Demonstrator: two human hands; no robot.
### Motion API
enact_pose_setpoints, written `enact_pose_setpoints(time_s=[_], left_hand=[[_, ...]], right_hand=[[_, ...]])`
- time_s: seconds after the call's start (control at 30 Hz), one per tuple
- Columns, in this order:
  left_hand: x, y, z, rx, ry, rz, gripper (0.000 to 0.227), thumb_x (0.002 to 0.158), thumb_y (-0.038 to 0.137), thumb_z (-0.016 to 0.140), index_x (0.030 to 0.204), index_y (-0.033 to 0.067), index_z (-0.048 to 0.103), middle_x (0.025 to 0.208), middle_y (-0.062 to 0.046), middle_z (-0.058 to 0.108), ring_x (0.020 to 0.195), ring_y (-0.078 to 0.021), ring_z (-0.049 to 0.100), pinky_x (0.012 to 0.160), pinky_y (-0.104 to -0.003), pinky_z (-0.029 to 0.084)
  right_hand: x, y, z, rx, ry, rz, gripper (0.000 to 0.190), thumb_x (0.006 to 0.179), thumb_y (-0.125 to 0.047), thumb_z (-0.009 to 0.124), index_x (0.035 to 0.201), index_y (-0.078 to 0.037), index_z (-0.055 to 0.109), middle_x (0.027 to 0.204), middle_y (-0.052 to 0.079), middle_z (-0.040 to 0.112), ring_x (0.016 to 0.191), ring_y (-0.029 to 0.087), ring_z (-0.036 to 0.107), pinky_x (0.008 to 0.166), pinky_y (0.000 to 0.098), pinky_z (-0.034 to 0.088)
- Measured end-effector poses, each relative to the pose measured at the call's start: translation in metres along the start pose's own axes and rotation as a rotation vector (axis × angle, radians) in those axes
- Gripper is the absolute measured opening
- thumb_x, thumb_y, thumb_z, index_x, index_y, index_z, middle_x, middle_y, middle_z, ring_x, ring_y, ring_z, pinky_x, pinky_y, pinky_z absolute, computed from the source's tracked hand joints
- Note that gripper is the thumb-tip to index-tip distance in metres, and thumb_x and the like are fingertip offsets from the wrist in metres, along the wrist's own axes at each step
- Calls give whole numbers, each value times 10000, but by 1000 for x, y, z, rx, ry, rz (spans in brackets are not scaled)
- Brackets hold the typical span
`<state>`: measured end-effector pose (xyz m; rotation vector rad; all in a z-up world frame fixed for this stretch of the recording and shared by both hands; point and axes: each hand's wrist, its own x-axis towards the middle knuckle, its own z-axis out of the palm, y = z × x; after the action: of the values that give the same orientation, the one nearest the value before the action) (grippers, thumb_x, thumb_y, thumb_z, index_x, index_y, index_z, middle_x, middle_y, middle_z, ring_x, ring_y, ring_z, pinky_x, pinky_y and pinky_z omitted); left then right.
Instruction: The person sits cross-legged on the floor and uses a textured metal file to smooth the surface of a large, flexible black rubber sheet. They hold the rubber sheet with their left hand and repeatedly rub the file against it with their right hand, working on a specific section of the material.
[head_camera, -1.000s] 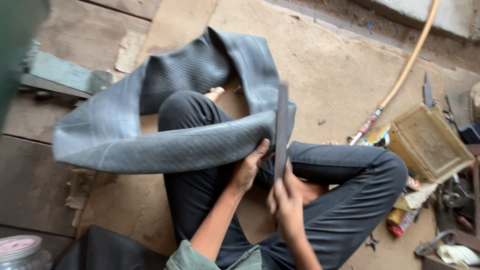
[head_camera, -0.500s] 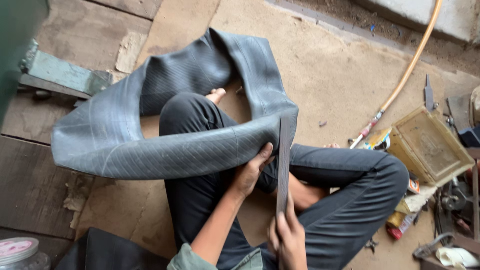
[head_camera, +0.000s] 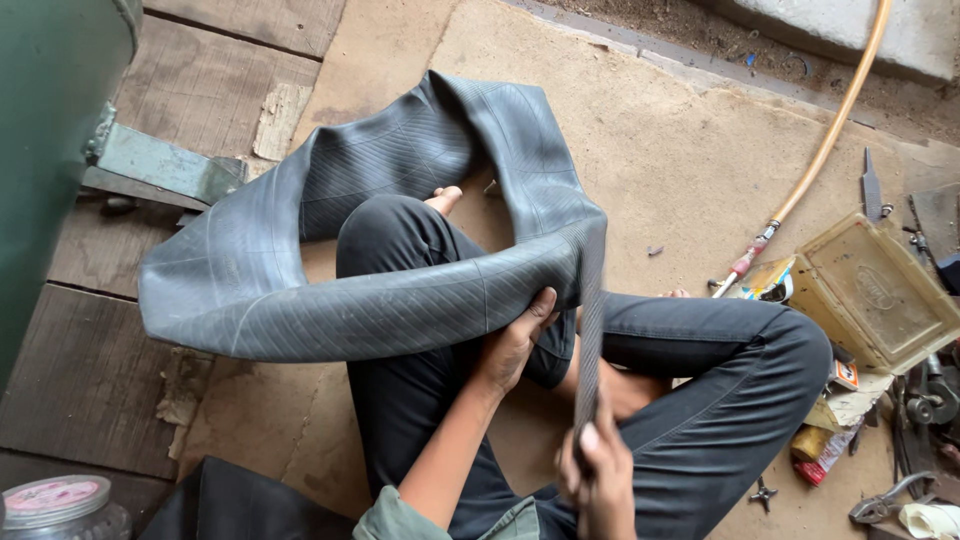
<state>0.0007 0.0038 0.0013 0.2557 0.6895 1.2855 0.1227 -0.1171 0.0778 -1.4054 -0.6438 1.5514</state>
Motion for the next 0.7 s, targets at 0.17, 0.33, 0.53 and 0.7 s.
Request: enact_pose_setpoints(time_s=[0.17,0.33,0.53,0.7], left_hand=[[1,-4,-5,4,-1,6,303,956,161,742,1227,37,684,1197,-51,694,1085,-149,662,943,-276,543],[-13,-3,9,87,59,92,343,906,101,766,1226,14,680,1201,-56,692,1103,-160,653,980,-289,526],[-3,-8,28,-71,128,130,364,890,64,767,1237,15,667,1216,-65,687,1128,-168,651,1016,-291,515],[1,-2,25,-128,45,104,270,932,57,736,1195,22,684,1176,-91,711,1094,-188,676,983,-332,538]], right_hand=[[35,4,6,-54,-15,-31,699,966,-89,454,1640,-129,275,636,-16,468,442,73,381,384,221,308],[92,-44,13,8,26,-151,661,992,-57,441,1635,-174,337,589,-22,434,423,43,329,360,204,278],[53,-57,-25,-116,152,-317,648,1000,-51,423,1630,-171,323,579,-23,425,454,57,366,394,212,318],[7,-6,-63,-208,151,-181,654,962,-53,448,1604,-139,360,515,-2,417,413,71,352,366,227,279]])
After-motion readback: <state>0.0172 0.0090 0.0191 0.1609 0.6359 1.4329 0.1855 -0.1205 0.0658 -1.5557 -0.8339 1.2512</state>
